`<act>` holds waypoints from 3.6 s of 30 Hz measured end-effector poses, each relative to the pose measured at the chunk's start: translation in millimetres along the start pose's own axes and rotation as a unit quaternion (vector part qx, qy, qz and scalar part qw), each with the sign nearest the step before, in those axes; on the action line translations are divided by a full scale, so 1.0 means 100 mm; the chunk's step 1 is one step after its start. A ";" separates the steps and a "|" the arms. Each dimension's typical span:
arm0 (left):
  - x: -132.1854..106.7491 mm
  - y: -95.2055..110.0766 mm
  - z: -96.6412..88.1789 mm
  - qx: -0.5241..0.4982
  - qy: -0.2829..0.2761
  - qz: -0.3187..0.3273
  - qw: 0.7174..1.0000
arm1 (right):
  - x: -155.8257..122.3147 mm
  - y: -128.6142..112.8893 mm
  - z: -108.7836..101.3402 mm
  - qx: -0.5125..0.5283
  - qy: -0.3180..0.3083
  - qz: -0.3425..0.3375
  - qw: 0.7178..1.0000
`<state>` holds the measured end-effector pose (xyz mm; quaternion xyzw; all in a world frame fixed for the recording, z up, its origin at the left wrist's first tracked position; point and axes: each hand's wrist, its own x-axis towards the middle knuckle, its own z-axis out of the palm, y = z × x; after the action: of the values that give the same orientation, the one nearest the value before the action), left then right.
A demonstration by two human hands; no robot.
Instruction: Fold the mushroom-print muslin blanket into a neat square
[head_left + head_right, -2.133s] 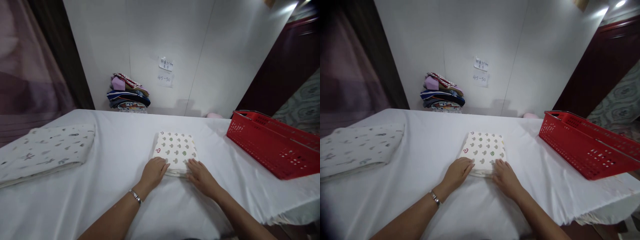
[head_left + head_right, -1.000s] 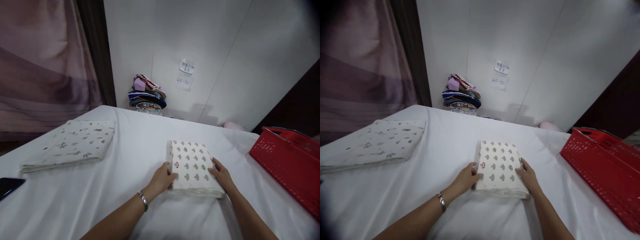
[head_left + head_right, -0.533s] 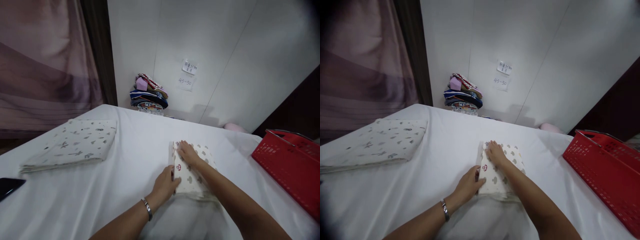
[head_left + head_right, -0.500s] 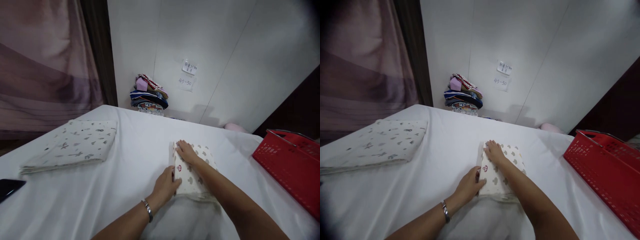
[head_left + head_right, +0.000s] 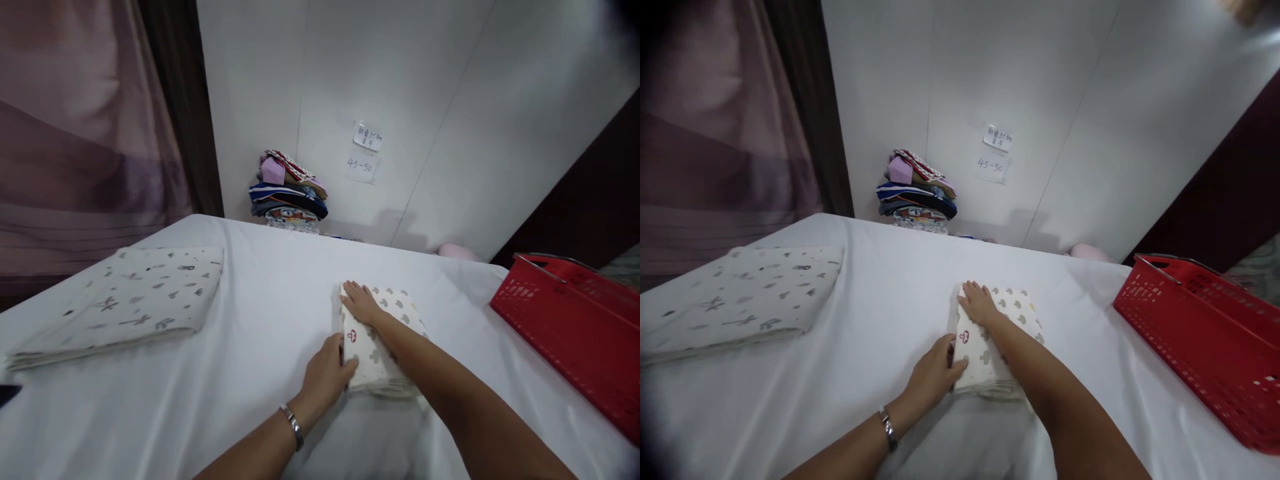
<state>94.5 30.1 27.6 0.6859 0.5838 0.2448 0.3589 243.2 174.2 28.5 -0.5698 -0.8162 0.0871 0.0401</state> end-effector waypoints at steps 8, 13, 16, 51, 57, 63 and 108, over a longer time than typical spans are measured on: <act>0.04 -0.03 0.01 -0.008 -0.011 -0.008 1.000 | -0.29 0.52 -0.23 -0.059 0.043 0.100 0.992; 0.06 -0.04 0.00 -0.020 -0.022 -0.013 0.999 | -0.44 0.87 -0.15 -0.095 0.047 0.139 0.985; 0.07 -0.03 -0.01 -0.014 -0.024 -0.012 1.000 | -0.44 0.89 -0.09 -0.102 0.062 0.136 0.984; -0.02 0.02 -0.04 -0.023 -0.025 0.003 0.999 | -1.68 1.15 -0.19 0.393 0.129 0.291 0.863; -0.04 0.01 -0.01 0.030 -0.047 0.053 0.997 | -1.51 1.48 -0.31 0.362 0.108 0.243 0.894; 0.01 -0.04 0.00 0.055 -0.048 0.078 0.994 | -1.43 1.35 -0.36 0.109 0.120 0.196 0.967; 0.53 0.40 0.09 -0.422 -0.001 -0.202 0.884 | -1.57 1.54 -0.26 0.348 0.091 0.267 0.894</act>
<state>136.9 77.7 48.6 0.3371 0.5511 0.3889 0.6568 444.0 81.7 29.9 -0.7210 -0.5437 0.3210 0.2855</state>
